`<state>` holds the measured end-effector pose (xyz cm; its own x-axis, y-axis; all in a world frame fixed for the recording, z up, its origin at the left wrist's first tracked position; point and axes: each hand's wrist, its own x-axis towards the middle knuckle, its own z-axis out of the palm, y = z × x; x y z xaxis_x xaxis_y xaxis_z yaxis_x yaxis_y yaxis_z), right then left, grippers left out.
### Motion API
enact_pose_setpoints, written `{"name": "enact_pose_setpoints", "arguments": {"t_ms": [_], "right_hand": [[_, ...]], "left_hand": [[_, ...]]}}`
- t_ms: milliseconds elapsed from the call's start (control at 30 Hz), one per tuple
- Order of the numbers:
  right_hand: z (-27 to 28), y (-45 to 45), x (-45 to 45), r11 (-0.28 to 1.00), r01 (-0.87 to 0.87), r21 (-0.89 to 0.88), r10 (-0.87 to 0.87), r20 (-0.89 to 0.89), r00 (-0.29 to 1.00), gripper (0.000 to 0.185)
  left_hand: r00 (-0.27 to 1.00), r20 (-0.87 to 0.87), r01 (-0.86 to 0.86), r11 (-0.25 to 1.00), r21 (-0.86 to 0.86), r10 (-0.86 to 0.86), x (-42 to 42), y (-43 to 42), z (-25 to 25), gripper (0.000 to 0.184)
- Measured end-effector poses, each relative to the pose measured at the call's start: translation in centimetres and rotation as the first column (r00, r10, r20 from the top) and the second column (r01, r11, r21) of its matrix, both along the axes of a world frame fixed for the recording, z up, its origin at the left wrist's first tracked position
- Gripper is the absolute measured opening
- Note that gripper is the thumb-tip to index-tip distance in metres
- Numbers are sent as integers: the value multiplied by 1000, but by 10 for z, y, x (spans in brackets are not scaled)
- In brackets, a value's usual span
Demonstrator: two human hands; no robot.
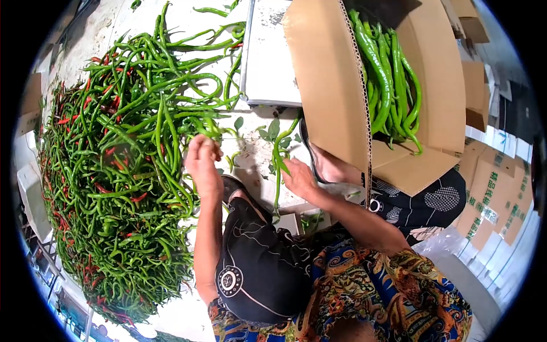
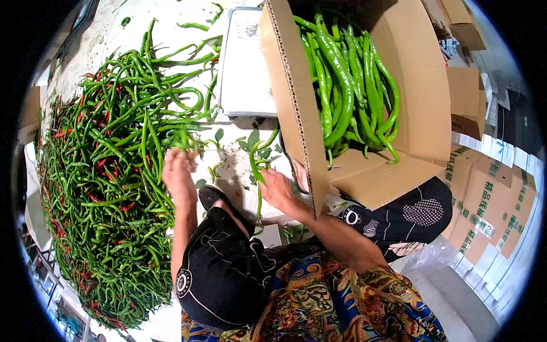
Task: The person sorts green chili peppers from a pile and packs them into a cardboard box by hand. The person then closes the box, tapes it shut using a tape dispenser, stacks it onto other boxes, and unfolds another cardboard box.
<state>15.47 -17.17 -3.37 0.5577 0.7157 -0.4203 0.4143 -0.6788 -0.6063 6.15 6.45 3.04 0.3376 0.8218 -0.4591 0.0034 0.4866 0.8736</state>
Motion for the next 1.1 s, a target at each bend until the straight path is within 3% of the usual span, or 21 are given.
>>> {"name": "enact_pose_setpoints", "arguments": {"t_ms": [67, 100, 167, 200, 233, 267, 333, 400, 433, 467, 533, 567, 667, 733, 767, 800, 867, 967, 1000, 1033, 1100], "right_hand": [[-1, 12, 10, 998, 57, 39, -59, 76, 995, 16], [-2, 18, 16, 987, 132, 88, -132, -4, 991, 16], [9, 25, 24, 991, 133, -3, -133, -56, 990, 17], [5, 22, 24, 993, 107, -41, -109, -51, 993, 18], [4, 22, 22, 996, 83, 36, -84, 15, 996, 21], [-6, 17, 11, 999, 52, 0, -52, 93, 994, 22], [-5, 22, -1, 999, 14, -49, -14, -6, 1000, 22], [-2, 26, -5, 995, -9, -98, -1, -99, 995, 23], [-1, 27, -2, 993, -8, -122, -9, -140, 990, 23], [0, 26, 0, 990, -3, -143, -24, -181, 983, 24], [8, 21, 2, 996, 91, 8, -86, -256, 963, 30], [2, 20, 1, 994, 105, -24, -107, -304, 947, 30], [0, 23, 3, 991, 114, -64, -130, -390, 911, 34], [-11, 24, -7, 985, 173, -14, -166, -365, 916, 36], [-5, 25, -6, 982, 188, 16, -166, -401, 901, 36], [3, 27, -4, 978, 204, 45, -164, -437, 884, 37], [9, 26, 1, 972, 215, 91, -134, -538, 832, 36], [16, 28, 4, 971, 237, 22, -173, -618, 767, 36], [27, 34, 10, 979, 204, 4, -152, -652, 743, 35], [29, 36, 13, 990, 137, -29, -122, -660, 742, 35], [11, 29, 14, 996, 91, -12, -69, -746, 662, 28]], "left_hand": [[978, 205, -49, 999, 9, 46, 24, 12, 61, 11], [960, 272, 43, 996, 80, -64, 32, 19, 87, 12], [923, 338, 141, 979, 150, -185, 62, 26, 136, 15], [939, 291, 144, 977, 156, -185, 85, 22, 167, 19], [913, 244, 267, 933, 242, -325, 100, 19, 185, 22], [869, 231, 353, 876, 328, -436, 119, 11, 205, 22], [598, 93, 548, 492, 676, -796, 139, 13, 216, 20], [690, 134, 463, 576, 674, -711, 137, 8, 212, 20], [798, 52, 451, 652, 610, -601, 125, 12, 205, 17], [926, 120, 317, 911, 263, -357, 114, 9, 204, 17], [970, 170, 138, 968, 212, -175, 83, 23, 160, 22], [954, 229, 156, 974, 166, -192, 58, 30, 131, 21], [987, -79, 148, 986, 72, -142, 5, 8, 72, 16], [933, -299, 213, 977, 21, -197, -28, -14, 43, 17], [920, -308, 273, 960, 66, -240, -63, -18, 0, 20], [888, -425, 206, 978, 27, -175, -81, -26, -15, 28], [664, -743, 418, 864, 280, -80, -138, -20, -66, 38], [431, -867, 555, 684, 472, 248, -191, -12, -92, 60], [342, -918, 502, 786, 361, 203, -199, -6, -97, 71], [410, -907, 384, 882, 272, 101, -226, -1, -128, 78], [176, -984, 358, 932, 51, -14, -236, -4, -160, 87]]}}
